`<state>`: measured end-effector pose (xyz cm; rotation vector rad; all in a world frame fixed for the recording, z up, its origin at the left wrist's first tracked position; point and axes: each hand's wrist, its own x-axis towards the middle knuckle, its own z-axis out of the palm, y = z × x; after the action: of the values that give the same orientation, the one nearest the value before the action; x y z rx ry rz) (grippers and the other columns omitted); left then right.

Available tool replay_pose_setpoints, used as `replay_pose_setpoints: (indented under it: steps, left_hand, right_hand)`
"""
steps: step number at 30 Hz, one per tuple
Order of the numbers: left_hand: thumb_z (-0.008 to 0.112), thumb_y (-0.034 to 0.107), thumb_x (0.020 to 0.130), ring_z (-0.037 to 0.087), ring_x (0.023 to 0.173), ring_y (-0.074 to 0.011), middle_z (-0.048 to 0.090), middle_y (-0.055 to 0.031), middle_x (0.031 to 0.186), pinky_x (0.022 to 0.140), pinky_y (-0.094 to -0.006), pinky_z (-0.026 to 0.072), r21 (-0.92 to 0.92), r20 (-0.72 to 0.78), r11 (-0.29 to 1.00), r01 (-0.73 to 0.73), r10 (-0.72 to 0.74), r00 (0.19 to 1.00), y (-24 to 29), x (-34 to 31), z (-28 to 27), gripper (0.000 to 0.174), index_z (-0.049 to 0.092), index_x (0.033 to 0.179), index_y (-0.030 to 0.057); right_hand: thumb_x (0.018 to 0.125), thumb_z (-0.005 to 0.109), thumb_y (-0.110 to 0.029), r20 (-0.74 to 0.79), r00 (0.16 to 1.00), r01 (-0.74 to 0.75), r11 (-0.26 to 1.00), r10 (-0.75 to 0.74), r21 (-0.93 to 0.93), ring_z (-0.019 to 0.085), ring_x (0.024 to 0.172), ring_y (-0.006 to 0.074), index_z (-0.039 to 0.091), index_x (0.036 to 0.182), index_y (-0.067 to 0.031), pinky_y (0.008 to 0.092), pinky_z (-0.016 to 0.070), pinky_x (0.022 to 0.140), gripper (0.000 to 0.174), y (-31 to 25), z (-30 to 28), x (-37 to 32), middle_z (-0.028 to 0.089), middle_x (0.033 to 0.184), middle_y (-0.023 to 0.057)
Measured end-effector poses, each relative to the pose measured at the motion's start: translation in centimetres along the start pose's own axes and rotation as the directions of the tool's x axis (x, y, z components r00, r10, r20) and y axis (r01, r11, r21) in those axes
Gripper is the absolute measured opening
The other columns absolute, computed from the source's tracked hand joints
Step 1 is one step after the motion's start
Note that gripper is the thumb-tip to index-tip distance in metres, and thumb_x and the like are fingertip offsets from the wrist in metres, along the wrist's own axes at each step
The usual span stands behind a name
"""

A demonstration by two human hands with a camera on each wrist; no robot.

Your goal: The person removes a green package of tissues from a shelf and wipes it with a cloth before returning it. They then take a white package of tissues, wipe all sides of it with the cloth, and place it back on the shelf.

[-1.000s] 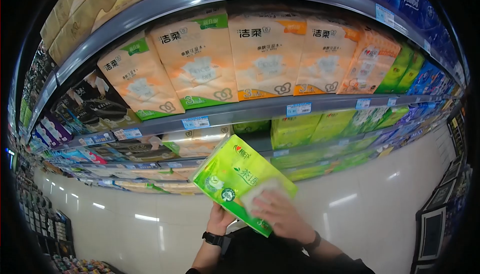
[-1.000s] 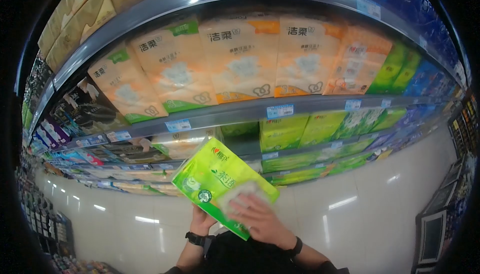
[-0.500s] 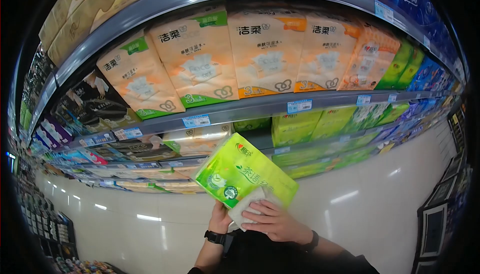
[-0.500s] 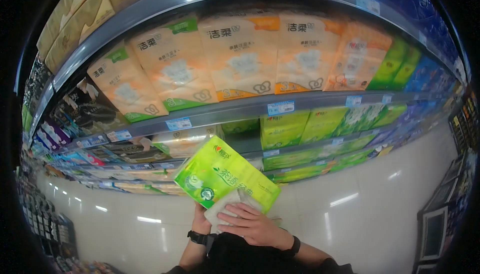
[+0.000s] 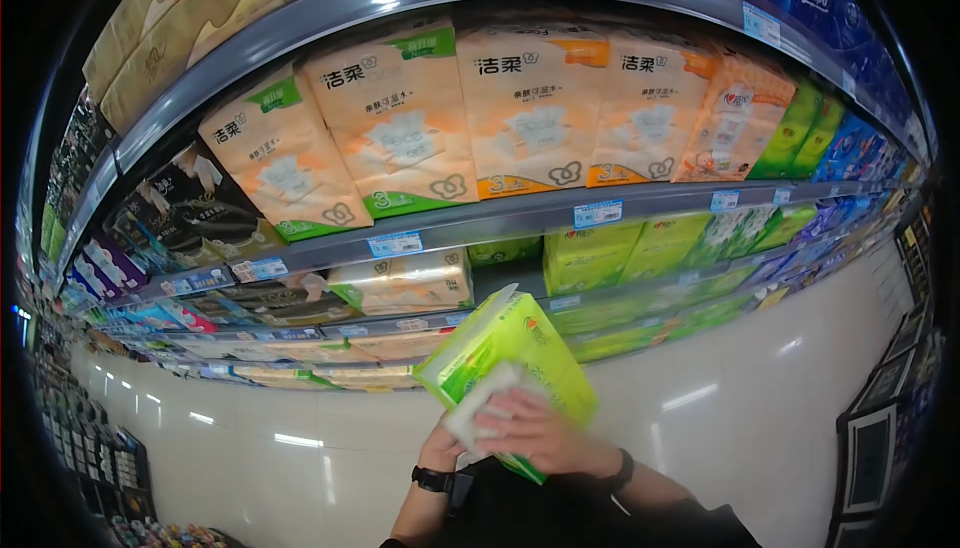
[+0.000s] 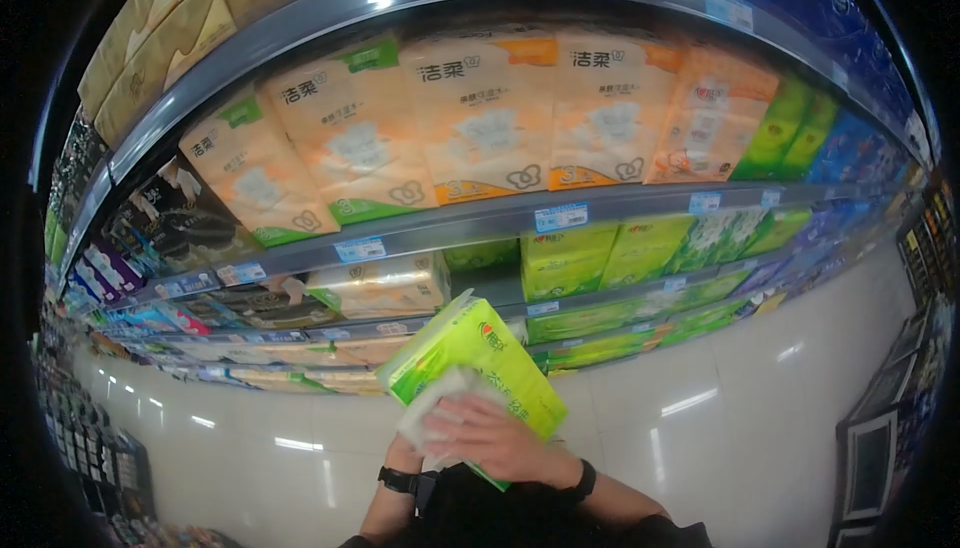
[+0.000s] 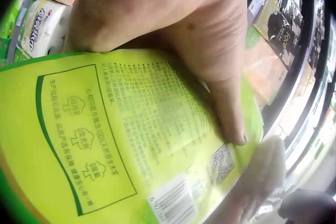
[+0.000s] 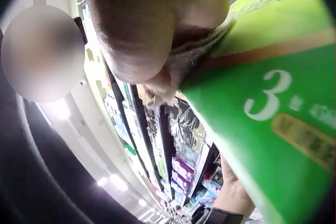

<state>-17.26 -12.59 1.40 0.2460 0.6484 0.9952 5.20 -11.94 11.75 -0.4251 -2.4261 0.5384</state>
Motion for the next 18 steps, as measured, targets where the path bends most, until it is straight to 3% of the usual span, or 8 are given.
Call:
replay_pose_setpoints:
  steps: [2, 3, 5, 7, 9, 11, 14, 18]
  left_hand:
    - [0.088, 0.009, 0.069, 0.050, 0.133, -0.0275, 0.049, -0.0135, 0.146, 0.111, -0.0433, 0.0428, 0.025, 0.142, 0.999, -0.031, 0.027, 0.989, -0.9, 0.0, -2.5, 0.095, 0.037, 0.149, 0.0022]
    - [0.085, 0.009, 0.072, 0.055, 0.127, -0.0248, 0.051, -0.0124, 0.144, 0.099, -0.0383, 0.0502, 0.054, 0.211, 0.994, -0.098, 0.085, 0.974, -1.0, 0.2, -2.8, 0.090, 0.038, 0.149, 0.0036]
    - [0.083, 0.008, 0.075, 0.059, 0.121, -0.0221, 0.053, -0.0113, 0.142, 0.088, -0.0332, 0.0577, 0.076, 0.287, 0.982, -0.172, 0.144, 0.947, -1.1, 0.7, -3.2, 0.085, 0.039, 0.148, 0.0050]
    - [0.085, 0.009, 0.073, 0.050, 0.133, -0.0294, 0.052, -0.0123, 0.143, 0.112, -0.0445, 0.0424, 0.144, 0.330, 0.976, -0.163, 0.108, 0.938, -0.9, 0.6, -2.9, 0.088, 0.039, 0.147, 0.0023]
    - [0.086, 0.008, 0.073, 0.051, 0.132, -0.0289, 0.053, -0.0120, 0.143, 0.110, -0.0435, 0.0435, 0.107, 0.275, 0.984, -0.140, 0.106, 0.956, -0.7, -0.3, -1.8, 0.087, 0.040, 0.147, 0.0023]
    - [0.086, 0.007, 0.072, 0.053, 0.130, -0.0284, 0.054, -0.0117, 0.142, 0.109, -0.0425, 0.0447, 0.039, 0.174, 0.996, -0.085, 0.077, 0.982, -0.6, -0.6, -0.5, 0.086, 0.041, 0.146, 0.0023]
    - [0.086, 0.007, 0.072, 0.054, 0.129, -0.0284, 0.054, -0.0115, 0.141, 0.108, -0.0425, 0.0449, -0.038, 0.030, 0.999, -0.009, 0.010, 0.999, -0.1, -0.9, 1.2, 0.086, 0.042, 0.145, 0.0023]
    - [0.086, 0.007, 0.072, 0.054, 0.128, -0.0284, 0.055, -0.0113, 0.141, 0.108, -0.0424, 0.0452, 0.045, 0.064, 0.999, 0.004, -0.007, 0.998, -0.3, -0.7, -2.8, 0.085, 0.043, 0.145, 0.0023]
  right_hand:
    - [0.082, 0.057, 0.000, -0.169, 0.942, -0.291, 0.957, 0.290, 0.022, 0.039, 0.143, 0.0353, 0.066, 0.130, -0.0162, 0.0500, 0.0261, 0.120, 0.052, 1.9, -0.3, -0.3, 0.051, 0.148, 0.0110]
    - [0.082, 0.057, 0.000, -0.168, 0.943, -0.290, 0.957, 0.289, 0.021, 0.039, 0.143, 0.0353, 0.066, 0.130, -0.0162, 0.0500, 0.0261, 0.120, 0.052, 2.4, -0.6, -0.4, 0.051, 0.148, 0.0110]
    - [0.081, 0.056, 0.000, -0.463, 0.711, -0.479, 0.847, 0.529, 0.233, 0.036, 0.144, 0.0355, 0.064, 0.132, -0.0171, 0.0515, 0.0230, 0.121, 0.055, 3.2, -1.3, -0.4, 0.049, 0.150, 0.0111]
    - [0.081, 0.055, 0.000, -0.422, 0.809, -0.410, 0.907, 0.410, 0.094, 0.036, 0.144, 0.0351, 0.064, 0.133, -0.0173, 0.0506, 0.0231, 0.121, 0.056, 2.3, -0.9, 0.3, 0.048, 0.150, 0.0106]
    - [0.081, 0.054, 0.000, -0.360, 0.887, -0.323, 0.946, 0.287, -0.042, 0.036, 0.145, 0.0346, 0.063, 0.134, -0.0175, 0.0497, 0.0232, 0.121, 0.056, 0.8, 0.0, 0.9, 0.048, 0.151, 0.0101]
    - [0.082, 0.051, 0.002, -0.160, 0.977, -0.116, 0.983, 0.138, 0.139, 0.036, 0.145, 0.0330, 0.064, 0.133, -0.0169, 0.0492, 0.0242, 0.120, 0.056, -0.9, 1.7, 0.8, 0.048, 0.151, 0.0075]
    - [0.081, 0.049, 0.005, -0.110, 0.992, -0.045, 0.982, 0.066, 0.182, 0.037, 0.145, 0.0319, 0.064, 0.132, -0.0166, 0.0496, 0.0245, 0.120, 0.058, -2.5, 3.3, 0.7, 0.049, 0.150, 0.0054]
    - [0.083, 0.049, 0.005, -0.067, 0.981, -0.159, 0.957, 0.180, 0.241, 0.037, 0.144, 0.0343, 0.065, 0.130, -0.0132, 0.0476, 0.0248, 0.120, 0.052, -0.6, 2.2, -0.5, 0.051, 0.148, 0.0101]
